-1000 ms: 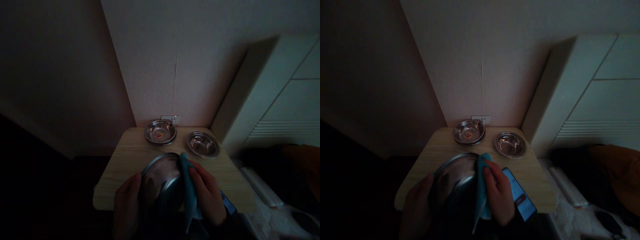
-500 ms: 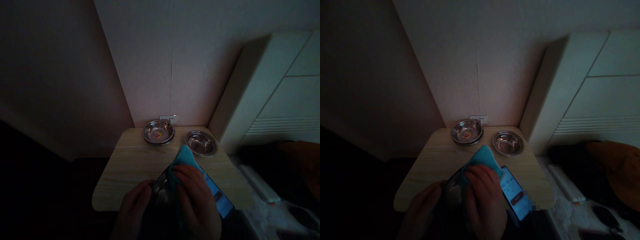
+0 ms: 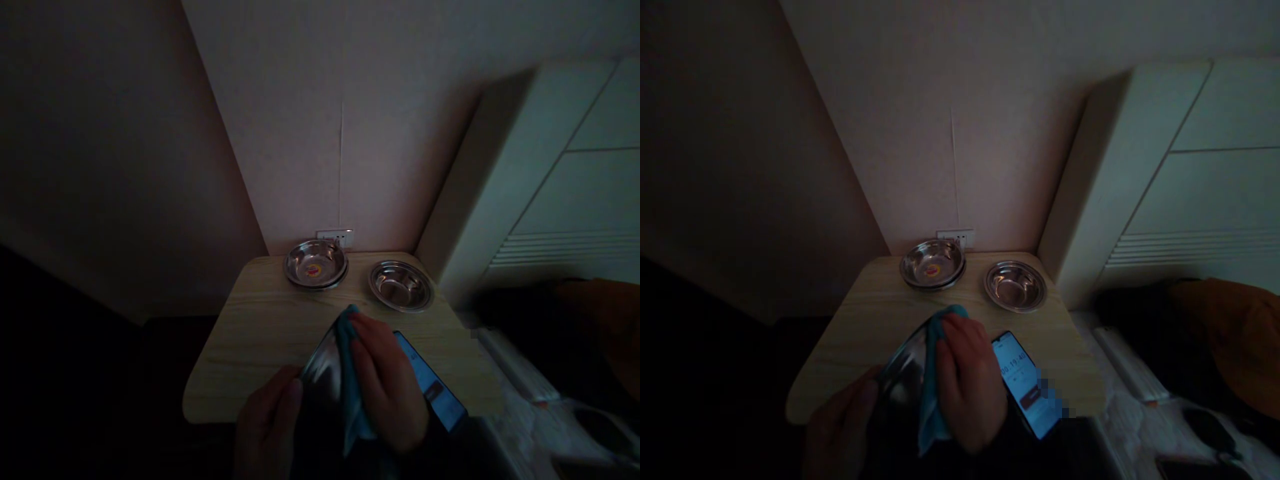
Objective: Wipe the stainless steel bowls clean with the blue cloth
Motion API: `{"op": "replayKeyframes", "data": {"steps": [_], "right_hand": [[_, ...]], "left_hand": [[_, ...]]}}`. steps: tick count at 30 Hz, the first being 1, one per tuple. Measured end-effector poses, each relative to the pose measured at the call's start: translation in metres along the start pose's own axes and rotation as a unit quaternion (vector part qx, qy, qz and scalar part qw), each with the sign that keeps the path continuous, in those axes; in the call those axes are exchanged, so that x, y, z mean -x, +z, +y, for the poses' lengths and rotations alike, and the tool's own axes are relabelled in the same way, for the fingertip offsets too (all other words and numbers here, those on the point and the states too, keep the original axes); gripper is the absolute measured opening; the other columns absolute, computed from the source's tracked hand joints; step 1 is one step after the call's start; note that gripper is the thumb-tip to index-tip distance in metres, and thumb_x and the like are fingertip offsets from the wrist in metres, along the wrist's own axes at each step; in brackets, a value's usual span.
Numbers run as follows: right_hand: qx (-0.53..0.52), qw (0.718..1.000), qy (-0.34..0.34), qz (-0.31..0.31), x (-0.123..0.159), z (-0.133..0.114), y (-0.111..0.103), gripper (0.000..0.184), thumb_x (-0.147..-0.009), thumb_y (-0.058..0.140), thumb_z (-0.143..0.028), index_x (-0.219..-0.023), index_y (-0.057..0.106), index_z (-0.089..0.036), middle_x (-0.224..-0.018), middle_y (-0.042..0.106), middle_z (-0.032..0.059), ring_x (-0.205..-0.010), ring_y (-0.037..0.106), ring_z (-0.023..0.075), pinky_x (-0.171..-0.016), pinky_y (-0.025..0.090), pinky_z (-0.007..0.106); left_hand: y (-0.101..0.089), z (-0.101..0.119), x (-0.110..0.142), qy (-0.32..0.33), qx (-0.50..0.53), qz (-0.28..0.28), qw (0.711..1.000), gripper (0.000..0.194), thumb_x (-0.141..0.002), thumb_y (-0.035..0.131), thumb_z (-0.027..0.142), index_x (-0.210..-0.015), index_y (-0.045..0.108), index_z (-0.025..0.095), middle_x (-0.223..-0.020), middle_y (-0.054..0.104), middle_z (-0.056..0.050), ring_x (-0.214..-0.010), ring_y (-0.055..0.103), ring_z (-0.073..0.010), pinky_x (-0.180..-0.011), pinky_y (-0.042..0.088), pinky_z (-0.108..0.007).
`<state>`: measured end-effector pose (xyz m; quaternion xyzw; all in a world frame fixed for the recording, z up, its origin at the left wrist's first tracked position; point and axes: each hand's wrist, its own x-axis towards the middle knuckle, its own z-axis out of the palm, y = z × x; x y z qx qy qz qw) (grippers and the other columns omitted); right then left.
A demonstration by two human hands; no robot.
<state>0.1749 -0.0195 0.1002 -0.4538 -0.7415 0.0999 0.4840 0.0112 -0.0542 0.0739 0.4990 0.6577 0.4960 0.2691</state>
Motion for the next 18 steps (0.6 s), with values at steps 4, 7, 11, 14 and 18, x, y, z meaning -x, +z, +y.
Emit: {"op": "replayKeyframes", "data": {"steps": [4,7,11,14,18], "right_hand": [[0.007,0.999,-0.052,-0.014,-0.001,-0.016,0.005,0.024,-0.085,0.049,-0.019,-0.104,0.064,-0.018,-0.108,0.066,0.0076,-0.103,0.054,0.0252,-0.086,0.046,0.043],[0.0,0.999,-0.025,-0.028,-0.007,-0.009,0.006,0.026,-0.088,0.044,-0.018,-0.104,0.065,-0.019,-0.107,0.067,0.0076,-0.1,0.056,0.0234,-0.085,0.046,0.042],[0.003,1.0,-0.013,-0.023,-0.007,-0.009,0.006,0.026,-0.088,0.044,-0.017,-0.103,0.065,-0.017,-0.106,0.067,0.0088,-0.099,0.056,0.0231,-0.084,0.046,0.041],[0.015,0.997,-0.071,-0.003,-0.002,-0.019,0.007,0.021,-0.084,0.051,-0.019,-0.098,0.066,-0.02,-0.104,0.068,0.0051,-0.099,0.055,0.0243,-0.081,0.045,0.041],[-0.004,0.999,-0.041,-0.022,-0.008,-0.013,0.008,0.024,-0.086,0.046,-0.018,-0.1,0.066,-0.019,-0.105,0.068,0.0058,-0.098,0.057,0.0231,-0.082,0.045,0.04]], "left_hand": [[0.003,0.004,-0.002,-0.01,0.022,0.036,0.999,0.038,-0.071,0.056,0.049,-0.068,0.075,0.015,-0.069,0.074,-0.007,-0.061,0.069,-0.0222,-0.059,0.056,-0.025],[0.001,0.003,-0.001,0.001,0.005,0.051,0.999,0.037,-0.07,0.057,0.048,-0.068,0.074,0.016,-0.067,0.073,-0.006,-0.061,0.069,-0.022,-0.059,0.056,-0.025],[-0.001,-0.001,-0.001,0.01,-0.006,0.046,0.999,0.038,-0.071,0.058,0.049,-0.069,0.074,0.015,-0.071,0.074,-0.007,-0.064,0.069,-0.0222,-0.059,0.055,-0.025],[0.0,0.0,-0.002,-0.007,-0.003,0.044,0.999,0.039,-0.071,0.056,0.049,-0.064,0.072,0.015,-0.066,0.073,-0.007,-0.06,0.068,-0.0218,-0.058,0.055,-0.025],[0.001,0.005,-0.003,0.001,-0.005,0.061,0.998,0.036,-0.071,0.055,0.046,-0.062,0.072,0.016,-0.062,0.072,-0.006,-0.055,0.066,-0.0198,-0.053,0.053,-0.023]]}}
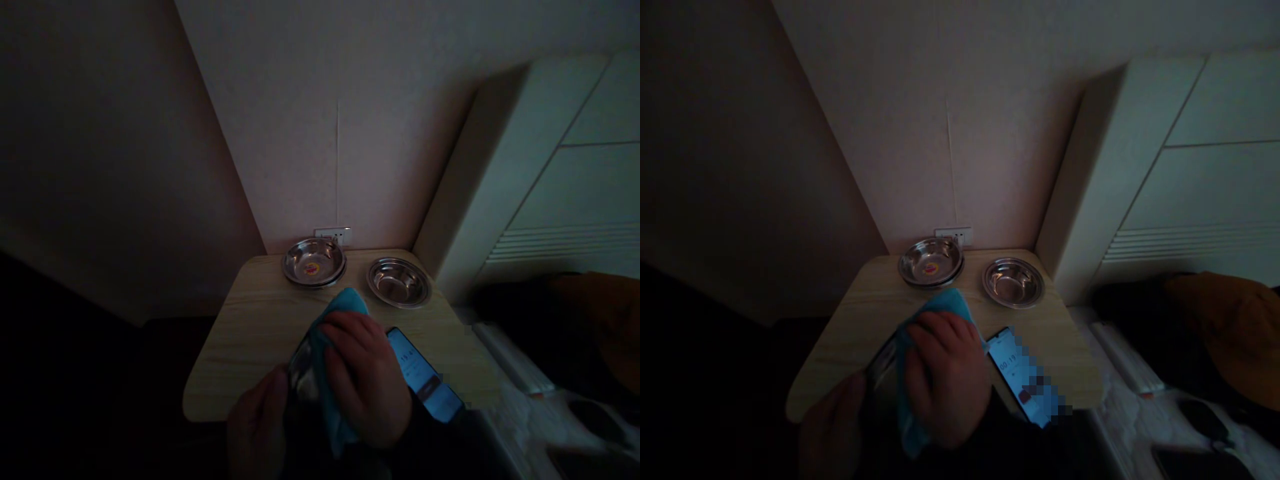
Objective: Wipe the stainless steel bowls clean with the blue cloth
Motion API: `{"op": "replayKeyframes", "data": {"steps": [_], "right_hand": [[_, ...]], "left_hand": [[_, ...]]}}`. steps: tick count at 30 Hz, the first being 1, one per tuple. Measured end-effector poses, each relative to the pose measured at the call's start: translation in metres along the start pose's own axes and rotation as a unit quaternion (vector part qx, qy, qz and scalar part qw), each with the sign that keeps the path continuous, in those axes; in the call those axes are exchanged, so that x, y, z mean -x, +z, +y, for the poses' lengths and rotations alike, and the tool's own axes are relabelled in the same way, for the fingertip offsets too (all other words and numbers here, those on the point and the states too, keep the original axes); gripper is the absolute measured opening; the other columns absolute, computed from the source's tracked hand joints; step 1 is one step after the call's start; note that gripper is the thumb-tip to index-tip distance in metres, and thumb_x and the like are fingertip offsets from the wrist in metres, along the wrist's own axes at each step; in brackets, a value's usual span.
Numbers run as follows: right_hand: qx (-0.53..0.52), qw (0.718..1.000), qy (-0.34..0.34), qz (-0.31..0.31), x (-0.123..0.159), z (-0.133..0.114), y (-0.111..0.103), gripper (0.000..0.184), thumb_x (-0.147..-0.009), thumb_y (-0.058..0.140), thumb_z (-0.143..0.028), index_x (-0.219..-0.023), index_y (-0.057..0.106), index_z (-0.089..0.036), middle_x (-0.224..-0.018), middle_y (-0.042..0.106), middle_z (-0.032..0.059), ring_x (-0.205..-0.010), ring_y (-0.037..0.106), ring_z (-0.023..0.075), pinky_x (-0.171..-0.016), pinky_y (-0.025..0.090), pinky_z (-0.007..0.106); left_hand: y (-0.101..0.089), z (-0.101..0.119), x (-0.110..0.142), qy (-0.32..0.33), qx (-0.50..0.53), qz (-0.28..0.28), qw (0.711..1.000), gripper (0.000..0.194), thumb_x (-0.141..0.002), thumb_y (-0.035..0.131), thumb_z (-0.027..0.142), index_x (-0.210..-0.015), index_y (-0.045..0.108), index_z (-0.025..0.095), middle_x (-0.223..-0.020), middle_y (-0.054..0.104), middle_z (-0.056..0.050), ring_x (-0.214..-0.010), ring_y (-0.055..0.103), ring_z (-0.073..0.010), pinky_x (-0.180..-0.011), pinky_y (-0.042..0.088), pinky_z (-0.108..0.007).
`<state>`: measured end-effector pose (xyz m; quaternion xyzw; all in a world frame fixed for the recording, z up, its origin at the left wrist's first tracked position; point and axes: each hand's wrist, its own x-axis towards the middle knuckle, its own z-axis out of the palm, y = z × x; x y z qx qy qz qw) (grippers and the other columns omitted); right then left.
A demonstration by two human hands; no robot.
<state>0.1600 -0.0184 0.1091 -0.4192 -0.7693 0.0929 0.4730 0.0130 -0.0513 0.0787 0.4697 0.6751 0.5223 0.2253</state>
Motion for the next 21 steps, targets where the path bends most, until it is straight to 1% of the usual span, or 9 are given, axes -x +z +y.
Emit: {"op": "replayKeyframes", "data": {"steps": [3,7,8,11,13,16,18,19,21], "right_hand": [[0.003,0.999,0.038,-0.001,-0.001,0.003,0.001,0.027,-0.087,0.044,-0.018,-0.103,0.065,-0.017,-0.106,0.067,0.0086,-0.1,0.057,0.0236,-0.083,0.045,0.04],[0.029,0.999,-0.022,0.005,0.003,-0.005,0.003,0.023,-0.083,0.051,-0.019,-0.1,0.065,-0.021,-0.105,0.068,0.0033,-0.099,0.056,0.0244,-0.082,0.042,0.041],[0.027,0.999,-0.026,0.001,0.003,-0.003,0.003,0.022,-0.083,0.051,-0.02,-0.099,0.066,-0.022,-0.105,0.068,0.0026,-0.099,0.056,0.0241,-0.081,0.041,0.041],[0.008,1.0,0.025,-0.009,-0.002,0.006,0.001,0.025,-0.086,0.044,-0.019,-0.1,0.065,-0.019,-0.104,0.068,0.0063,-0.096,0.058,0.0227,-0.08,0.043,0.04],[0.002,0.999,0.045,-0.004,-0.003,0.008,0.0,0.027,-0.088,0.042,-0.018,-0.102,0.065,-0.017,-0.104,0.067,0.0085,-0.096,0.058,0.0225,-0.08,0.044,0.039],[0.009,1.0,-0.004,0.006,0.0,-0.002,0.002,0.024,-0.084,0.049,-0.018,-0.101,0.065,-0.018,-0.106,0.067,0.0063,-0.099,0.055,0.024,-0.081,0.042,0.04],[0.002,1.0,-0.028,0.003,0.002,-0.006,0.003,0.022,-0.082,0.051,-0.017,-0.098,0.066,-0.02,-0.104,0.068,0.0033,-0.098,0.054,0.024,-0.08,0.041,0.041],[-0.005,1.0,-0.021,-0.001,0.001,-0.004,0.004,0.022,-0.082,0.051,-0.017,-0.097,0.066,-0.021,-0.104,0.068,0.0031,-0.097,0.054,0.0238,-0.08,0.041,0.041],[-0.023,0.999,0.029,-0.009,-0.001,0.002,0.005,0.024,-0.084,0.047,-0.017,-0.098,0.066,-0.019,-0.104,0.068,0.0054,-0.096,0.056,0.0232,-0.081,0.042,0.041]], "left_hand": [[0.001,0.004,0.0,0.007,0.004,-0.006,1.0,0.036,-0.071,0.055,0.046,-0.058,0.07,0.016,-0.057,0.07,-0.005,-0.051,0.064,-0.0185,-0.049,0.052,-0.022],[0.003,0.005,0.0,-0.006,0.032,-0.019,0.999,0.036,-0.071,0.053,0.045,-0.056,0.069,0.016,-0.059,0.07,-0.006,-0.051,0.064,-0.0187,-0.049,0.052,-0.022],[0.003,0.005,0.001,-0.01,0.032,-0.014,0.999,0.037,-0.071,0.053,0.045,-0.055,0.068,0.016,-0.057,0.069,-0.006,-0.051,0.064,-0.0186,-0.048,0.051,-0.022],[0.002,0.003,0.001,-0.014,0.007,0.007,1.0,0.036,-0.068,0.055,0.047,-0.053,0.066,0.016,-0.051,0.066,-0.005,-0.049,0.062,-0.0185,-0.047,0.05,-0.022],[0.001,0.003,0.001,-0.014,-0.004,-0.001,1.0,0.036,-0.068,0.057,0.048,-0.053,0.066,0.016,-0.051,0.065,-0.004,-0.05,0.062,-0.0186,-0.049,0.051,-0.022],[0.002,0.001,0.0,-0.026,0.013,-0.023,0.999,0.036,-0.07,0.055,0.048,-0.056,0.067,0.016,-0.057,0.068,-0.005,-0.053,0.063,-0.0187,-0.054,0.052,-0.023],[0.003,0.0,0.001,-0.031,0.027,-0.009,0.999,0.036,-0.07,0.055,0.048,-0.057,0.066,0.016,-0.058,0.069,-0.005,-0.053,0.063,-0.0185,-0.053,0.052,-0.023],[0.003,-0.002,0.001,-0.029,0.03,0.001,0.999,0.036,-0.07,0.055,0.048,-0.056,0.066,0.016,-0.057,0.068,-0.004,-0.053,0.063,-0.0182,-0.051,0.051,-0.023],[0.001,-0.004,0.002,-0.025,0.023,0.0,0.999,0.036,-0.07,0.055,0.047,-0.053,0.064,0.016,-0.053,0.065,-0.003,-0.052,0.062,-0.0176,-0.05,0.05,-0.022]]}}
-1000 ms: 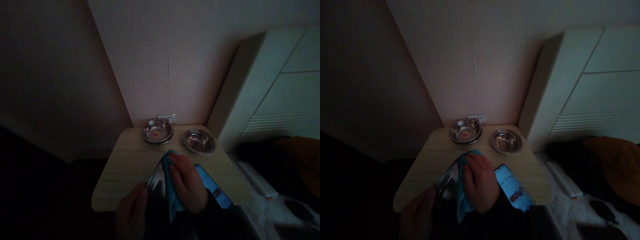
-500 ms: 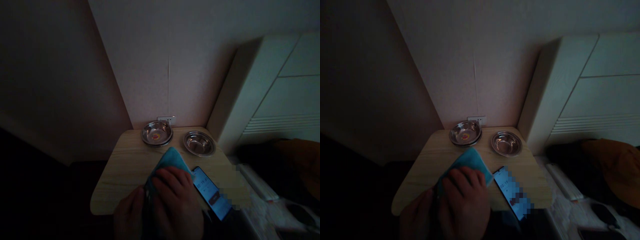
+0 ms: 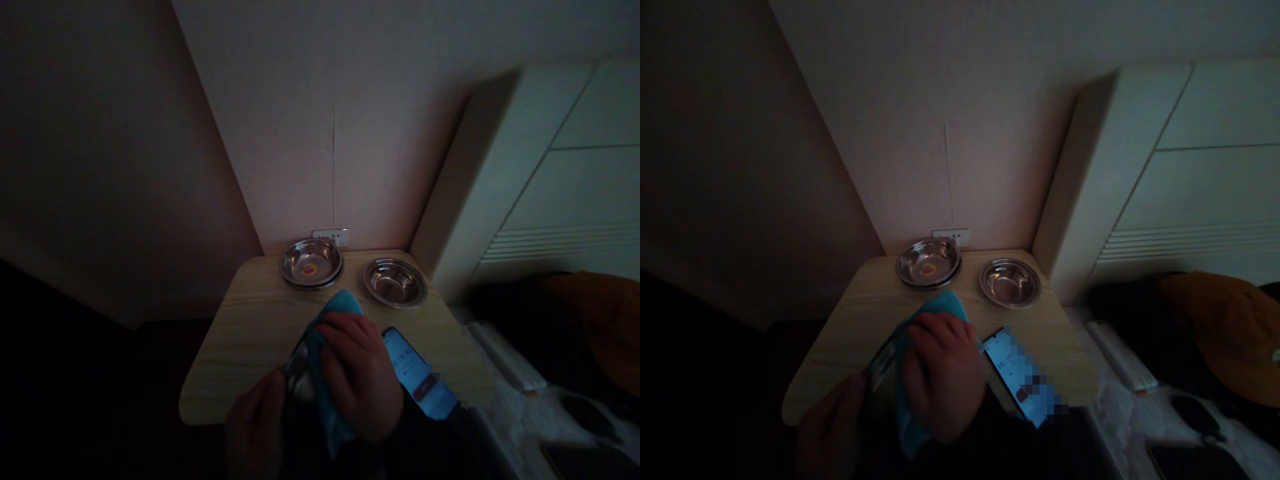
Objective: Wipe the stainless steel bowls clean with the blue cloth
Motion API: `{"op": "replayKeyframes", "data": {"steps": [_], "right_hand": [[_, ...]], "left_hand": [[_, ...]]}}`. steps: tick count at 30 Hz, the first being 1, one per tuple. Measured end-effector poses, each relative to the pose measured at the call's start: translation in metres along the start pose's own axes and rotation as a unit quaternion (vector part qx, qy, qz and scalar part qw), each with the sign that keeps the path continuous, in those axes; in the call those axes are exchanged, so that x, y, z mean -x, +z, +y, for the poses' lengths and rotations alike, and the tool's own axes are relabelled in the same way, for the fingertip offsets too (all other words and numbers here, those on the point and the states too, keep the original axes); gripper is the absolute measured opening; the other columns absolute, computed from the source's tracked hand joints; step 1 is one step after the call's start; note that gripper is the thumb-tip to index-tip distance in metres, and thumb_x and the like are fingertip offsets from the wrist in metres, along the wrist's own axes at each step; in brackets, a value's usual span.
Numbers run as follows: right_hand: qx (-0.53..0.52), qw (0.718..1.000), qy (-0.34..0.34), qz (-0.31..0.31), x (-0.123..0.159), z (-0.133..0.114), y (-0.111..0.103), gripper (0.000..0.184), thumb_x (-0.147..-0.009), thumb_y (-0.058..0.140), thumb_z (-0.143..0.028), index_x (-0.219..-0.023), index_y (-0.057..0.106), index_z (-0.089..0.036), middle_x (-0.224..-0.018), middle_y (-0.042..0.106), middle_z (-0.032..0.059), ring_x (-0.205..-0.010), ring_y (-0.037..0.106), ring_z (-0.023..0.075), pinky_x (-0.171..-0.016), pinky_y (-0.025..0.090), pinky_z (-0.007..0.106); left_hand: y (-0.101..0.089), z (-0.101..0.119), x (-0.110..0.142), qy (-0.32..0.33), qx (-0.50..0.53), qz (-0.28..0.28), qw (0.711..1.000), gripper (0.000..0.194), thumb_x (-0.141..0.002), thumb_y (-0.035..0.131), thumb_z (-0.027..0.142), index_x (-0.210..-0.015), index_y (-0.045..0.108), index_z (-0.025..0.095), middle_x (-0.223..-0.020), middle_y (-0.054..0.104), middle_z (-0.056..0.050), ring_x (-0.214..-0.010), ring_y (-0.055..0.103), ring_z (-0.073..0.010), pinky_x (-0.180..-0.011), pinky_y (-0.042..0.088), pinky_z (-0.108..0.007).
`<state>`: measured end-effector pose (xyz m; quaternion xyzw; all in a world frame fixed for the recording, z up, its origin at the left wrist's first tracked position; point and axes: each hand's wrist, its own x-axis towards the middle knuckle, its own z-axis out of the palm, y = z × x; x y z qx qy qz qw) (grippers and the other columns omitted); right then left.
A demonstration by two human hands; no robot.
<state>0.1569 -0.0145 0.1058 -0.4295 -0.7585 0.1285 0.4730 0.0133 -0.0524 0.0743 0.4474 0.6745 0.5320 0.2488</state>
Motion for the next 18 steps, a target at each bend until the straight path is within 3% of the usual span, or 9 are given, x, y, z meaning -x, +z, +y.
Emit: {"op": "replayKeyframes", "data": {"steps": [3,9,14,18], "right_hand": [[-0.007,0.998,0.06,0.008,0.0,0.002,0.003,0.026,-0.086,0.044,-0.017,-0.1,0.065,-0.016,-0.105,0.067,0.0089,-0.097,0.056,0.0228,-0.082,0.044,0.041],[0.004,1.0,-0.024,0.015,0.012,-0.019,0.009,0.023,-0.081,0.049,-0.018,-0.096,0.067,-0.021,-0.103,0.068,0.0041,-0.096,0.055,0.0226,-0.081,0.044,0.041],[-0.081,0.992,0.089,0.031,0.006,0.022,0.006,0.025,-0.087,0.047,-0.02,-0.101,0.067,-0.018,-0.105,0.067,0.0086,-0.099,0.059,0.0205,-0.088,0.047,0.039],[-0.12,0.983,0.12,0.072,0.013,0.037,0.006,0.024,-0.088,0.049,-0.023,-0.105,0.066,-0.02,-0.106,0.067,0.0081,-0.101,0.061,0.0201,-0.088,0.049,0.037]], "left_hand": [[-0.004,0.001,-0.001,0.0,-0.024,-0.017,1.0,0.034,-0.069,0.056,0.046,-0.052,0.063,0.017,-0.051,0.063,-0.002,-0.053,0.062,-0.0179,-0.052,0.051,-0.022],[-0.006,0.005,-0.003,0.014,-0.024,-0.009,1.0,0.032,-0.067,0.055,0.044,-0.051,0.064,0.019,-0.051,0.065,-0.002,-0.048,0.061,-0.0175,-0.047,0.05,-0.023],[-0.004,-0.01,0.001,-0.015,-0.017,-0.01,1.0,0.033,-0.068,0.059,0.047,-0.068,0.074,0.017,-0.067,0.073,-0.003,-0.064,0.067,-0.0191,-0.06,0.053,-0.022],[-0.003,-0.02,0.005,-0.028,0.028,-0.029,0.999,0.037,-0.066,0.063,0.05,-0.075,0.075,0.016,-0.082,0.075,-0.006,-0.078,0.069,-0.0222,-0.069,0.054,-0.023]]}}
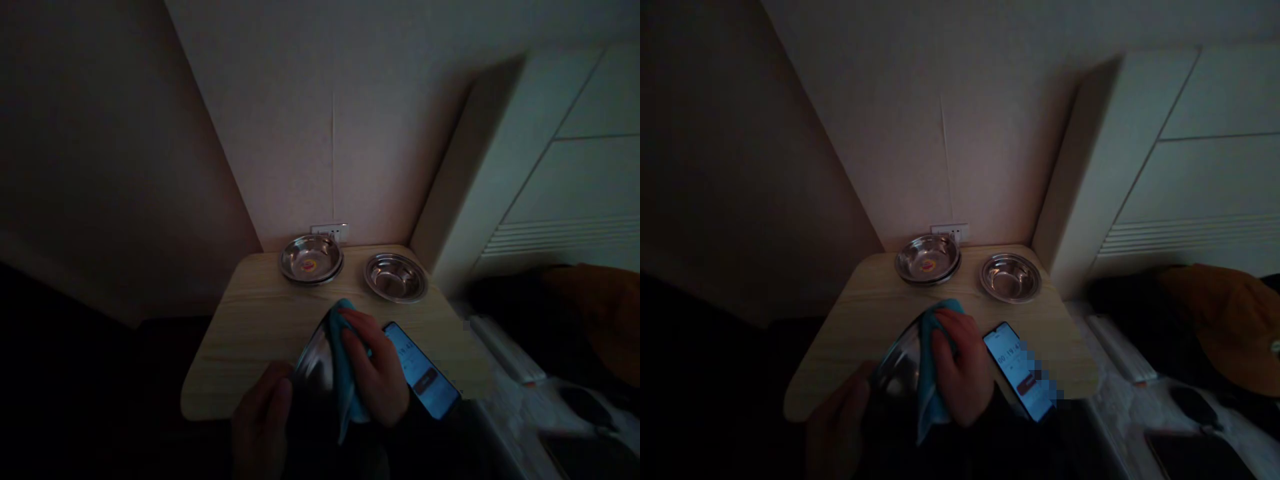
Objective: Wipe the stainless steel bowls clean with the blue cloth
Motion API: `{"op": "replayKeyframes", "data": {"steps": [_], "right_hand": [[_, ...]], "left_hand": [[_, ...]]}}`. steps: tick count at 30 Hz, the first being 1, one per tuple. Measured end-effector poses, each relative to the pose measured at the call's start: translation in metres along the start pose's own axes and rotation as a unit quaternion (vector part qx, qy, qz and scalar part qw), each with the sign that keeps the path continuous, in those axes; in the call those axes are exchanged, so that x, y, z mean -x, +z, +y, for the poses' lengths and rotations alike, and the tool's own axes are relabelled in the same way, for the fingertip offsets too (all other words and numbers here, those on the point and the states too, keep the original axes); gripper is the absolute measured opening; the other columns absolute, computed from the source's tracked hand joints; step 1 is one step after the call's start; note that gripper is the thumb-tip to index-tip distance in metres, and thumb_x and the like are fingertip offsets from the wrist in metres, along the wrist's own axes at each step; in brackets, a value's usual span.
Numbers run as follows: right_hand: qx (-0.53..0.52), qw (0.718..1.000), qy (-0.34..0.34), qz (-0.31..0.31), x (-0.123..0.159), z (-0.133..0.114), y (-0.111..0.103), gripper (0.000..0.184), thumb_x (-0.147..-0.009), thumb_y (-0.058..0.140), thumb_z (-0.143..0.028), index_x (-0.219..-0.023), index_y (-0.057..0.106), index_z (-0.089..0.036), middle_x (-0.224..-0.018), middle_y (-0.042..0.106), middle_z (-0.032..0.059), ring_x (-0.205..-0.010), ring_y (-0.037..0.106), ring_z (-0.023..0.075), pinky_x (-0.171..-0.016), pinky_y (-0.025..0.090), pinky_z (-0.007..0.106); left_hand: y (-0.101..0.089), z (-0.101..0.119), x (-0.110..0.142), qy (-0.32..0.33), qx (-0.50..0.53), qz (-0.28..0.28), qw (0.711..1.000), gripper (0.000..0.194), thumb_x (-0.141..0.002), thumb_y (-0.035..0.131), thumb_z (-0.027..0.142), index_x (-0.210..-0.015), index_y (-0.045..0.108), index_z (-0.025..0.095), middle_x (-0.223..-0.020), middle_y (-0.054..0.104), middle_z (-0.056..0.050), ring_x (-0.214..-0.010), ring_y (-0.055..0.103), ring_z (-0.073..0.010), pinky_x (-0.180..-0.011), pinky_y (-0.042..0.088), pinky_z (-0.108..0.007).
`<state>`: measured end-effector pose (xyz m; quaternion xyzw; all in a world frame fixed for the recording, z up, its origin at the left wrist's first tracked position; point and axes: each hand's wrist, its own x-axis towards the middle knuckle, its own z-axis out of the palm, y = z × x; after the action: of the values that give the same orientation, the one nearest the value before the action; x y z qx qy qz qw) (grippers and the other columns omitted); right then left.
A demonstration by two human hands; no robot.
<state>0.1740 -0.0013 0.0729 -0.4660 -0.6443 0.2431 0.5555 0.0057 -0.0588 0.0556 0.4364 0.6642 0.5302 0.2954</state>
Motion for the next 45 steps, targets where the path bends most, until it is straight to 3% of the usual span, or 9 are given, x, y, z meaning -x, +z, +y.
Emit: {"op": "replayKeyframes", "data": {"steps": [8,12,21,25,27,30,35,42,45], "right_hand": [[0.013,0.999,-0.039,0.009,0.013,-0.009,-0.001,0.025,-0.088,0.049,-0.018,-0.107,0.064,-0.023,-0.108,0.066,0.0076,-0.104,0.059,0.021,-0.089,0.048,0.04],[0.024,0.999,-0.045,0.007,0.013,-0.009,-0.001,0.026,-0.089,0.048,-0.018,-0.108,0.064,-0.024,-0.108,0.066,0.0071,-0.103,0.059,0.0208,-0.089,0.049,0.04],[0.059,0.995,-0.071,-0.025,0.013,-0.017,0.003,0.025,-0.088,0.047,-0.017,-0.107,0.063,-0.022,-0.109,0.065,0.0079,-0.104,0.058,0.0214,-0.089,0.048,0.04],[0.077,0.992,-0.094,-0.03,0.016,-0.021,0.004,0.025,-0.087,0.047,-0.015,-0.106,0.063,-0.021,-0.109,0.065,0.0079,-0.105,0.056,0.0218,-0.089,0.047,0.041],[0.088,0.99,-0.11,-0.026,0.02,-0.025,0.005,0.025,-0.086,0.048,-0.014,-0.106,0.062,-0.022,-0.109,0.065,0.0075,-0.106,0.056,0.0218,-0.088,0.047,0.041],[0.12,0.983,-0.139,-0.022,0.028,-0.033,0.007,0.026,-0.085,0.049,-0.012,-0.107,0.061,-0.021,-0.109,0.065,0.0075,-0.106,0.055,0.0228,-0.087,0.047,0.041],[0.156,0.968,-0.194,-0.027,0.027,-0.044,0.007,0.024,-0.083,0.053,-0.016,-0.104,0.063,-0.021,-0.106,0.066,0.0068,-0.101,0.056,0.0251,-0.087,0.045,0.045],[0.12,0.991,-0.064,-0.018,0.002,-0.035,0.001,0.025,-0.089,0.045,-0.018,-0.104,0.065,-0.018,-0.105,0.065,0.0094,-0.096,0.058,0.0226,-0.082,0.048,0.041],[0.131,0.986,-0.098,-0.019,0.006,-0.047,0.004,0.023,-0.086,0.049,-0.017,-0.101,0.066,-0.018,-0.106,0.065,0.0083,-0.099,0.055,0.0241,-0.084,0.045,0.042]], "left_hand": [[0.0,-0.023,0.0,-0.024,0.034,0.007,0.999,0.049,-0.062,0.065,0.06,-0.078,0.076,0.015,-0.084,0.074,-0.011,-0.08,0.069,-0.0274,-0.071,0.056,-0.031],[0.001,-0.008,0.0,0.007,0.009,-0.043,0.999,0.045,-0.066,0.062,0.057,-0.08,0.076,0.016,-0.083,0.074,-0.01,-0.076,0.069,-0.0258,-0.069,0.056,-0.031],[-0.018,-0.005,-0.004,-0.052,0.013,-0.025,0.998,0.042,-0.07,0.059,0.05,-0.089,0.074,0.016,-0.097,0.073,-0.01,-0.093,0.066,-0.0258,-0.078,0.054,-0.029],[-0.014,0.016,-0.006,-0.053,-0.007,-0.03,0.998,0.042,-0.072,0.053,0.05,-0.085,0.073,0.016,-0.088,0.073,-0.009,-0.081,0.068,-0.023,-0.072,0.054,-0.027],[-0.007,0.031,-0.005,-0.031,-0.025,-0.011,0.999,0.042,-0.073,0.052,0.052,-0.079,0.071,0.015,-0.078,0.072,-0.007,-0.071,0.066,-0.0211,-0.064,0.054,-0.026],[0.0,0.046,-0.003,0.009,-0.055,-0.038,0.998,0.04,-0.076,0.051,0.052,-0.068,0.068,0.017,-0.062,0.067,-0.003,-0.058,0.062,-0.017,-0.055,0.05,-0.023],[0.0,0.049,0.0,0.094,-0.069,-0.062,0.991,0.037,-0.08,0.049,0.044,-0.055,0.059,0.019,-0.052,0.06,0.0,-0.051,0.058,-0.0141,-0.05,0.047,-0.02],[-0.001,0.039,0.006,0.123,-0.09,0.018,0.988,0.034,-0.08,0.05,0.042,-0.058,0.063,0.02,-0.056,0.063,-0.001,-0.054,0.059,-0.0145,-0.053,0.048,-0.02],[0.0,0.035,0.002,0.102,-0.084,0.039,0.991,0.031,-0.077,0.054,0.043,-0.062,0.067,0.019,-0.064,0.069,-0.003,-0.057,0.062,-0.0166,-0.052,0.049,-0.021]]}}
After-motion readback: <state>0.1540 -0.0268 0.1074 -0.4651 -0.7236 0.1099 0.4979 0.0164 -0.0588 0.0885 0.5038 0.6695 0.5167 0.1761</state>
